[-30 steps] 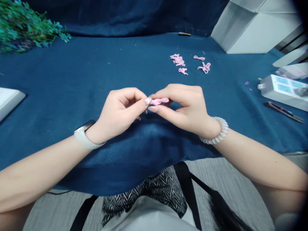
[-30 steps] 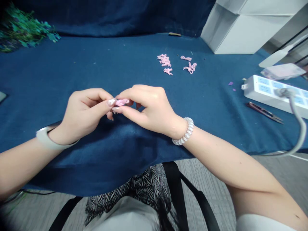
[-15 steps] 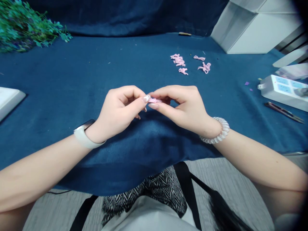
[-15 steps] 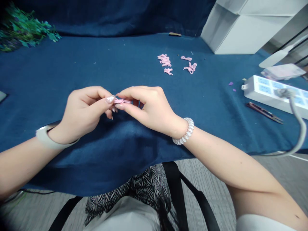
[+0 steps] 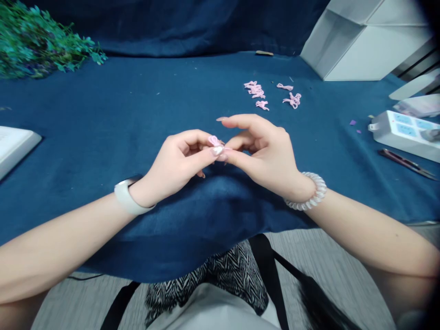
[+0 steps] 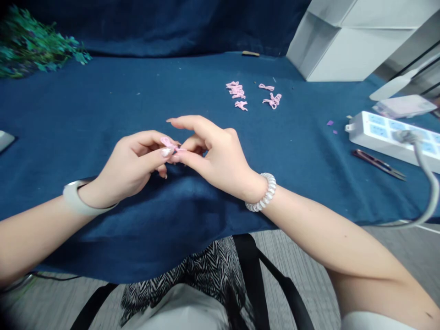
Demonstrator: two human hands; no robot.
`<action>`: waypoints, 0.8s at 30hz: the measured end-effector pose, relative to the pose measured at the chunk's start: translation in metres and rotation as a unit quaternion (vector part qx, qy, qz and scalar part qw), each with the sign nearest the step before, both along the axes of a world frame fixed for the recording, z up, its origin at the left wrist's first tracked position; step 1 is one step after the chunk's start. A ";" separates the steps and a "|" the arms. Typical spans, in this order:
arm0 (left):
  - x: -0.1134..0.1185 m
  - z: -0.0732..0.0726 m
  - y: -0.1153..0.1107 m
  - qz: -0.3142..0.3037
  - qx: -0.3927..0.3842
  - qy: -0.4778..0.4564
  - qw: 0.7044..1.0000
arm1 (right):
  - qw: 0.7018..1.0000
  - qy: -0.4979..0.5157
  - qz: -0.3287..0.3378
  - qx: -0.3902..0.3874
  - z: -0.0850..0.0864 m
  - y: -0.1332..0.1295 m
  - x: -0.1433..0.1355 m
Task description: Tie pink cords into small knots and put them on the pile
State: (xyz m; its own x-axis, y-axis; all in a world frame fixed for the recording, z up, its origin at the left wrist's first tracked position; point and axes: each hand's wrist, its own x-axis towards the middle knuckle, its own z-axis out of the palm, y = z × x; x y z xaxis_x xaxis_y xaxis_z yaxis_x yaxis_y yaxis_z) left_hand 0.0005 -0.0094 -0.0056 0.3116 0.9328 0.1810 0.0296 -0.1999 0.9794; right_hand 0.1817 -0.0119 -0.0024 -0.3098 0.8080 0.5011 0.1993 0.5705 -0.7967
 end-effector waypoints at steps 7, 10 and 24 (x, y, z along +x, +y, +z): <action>0.001 0.003 0.001 0.008 -0.017 0.025 1.000 | 1.000 -0.018 0.023 0.000 0.000 0.001 0.001; 0.001 0.005 0.001 0.014 -0.007 0.045 0.999 | 0.999 -0.026 0.030 -0.003 0.002 0.003 0.002; -0.001 0.003 -0.003 -0.027 0.040 0.142 0.989 | 0.997 -0.067 0.036 0.001 0.003 0.009 0.005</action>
State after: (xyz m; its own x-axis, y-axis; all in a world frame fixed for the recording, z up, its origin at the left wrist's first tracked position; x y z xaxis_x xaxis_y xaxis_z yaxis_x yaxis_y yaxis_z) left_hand -0.0001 -0.0119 -0.0026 0.4090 0.8999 0.1513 0.2887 -0.2849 0.9140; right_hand 0.1865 -0.0024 0.0005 -0.4320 0.7803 0.4523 0.2620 0.5884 -0.7649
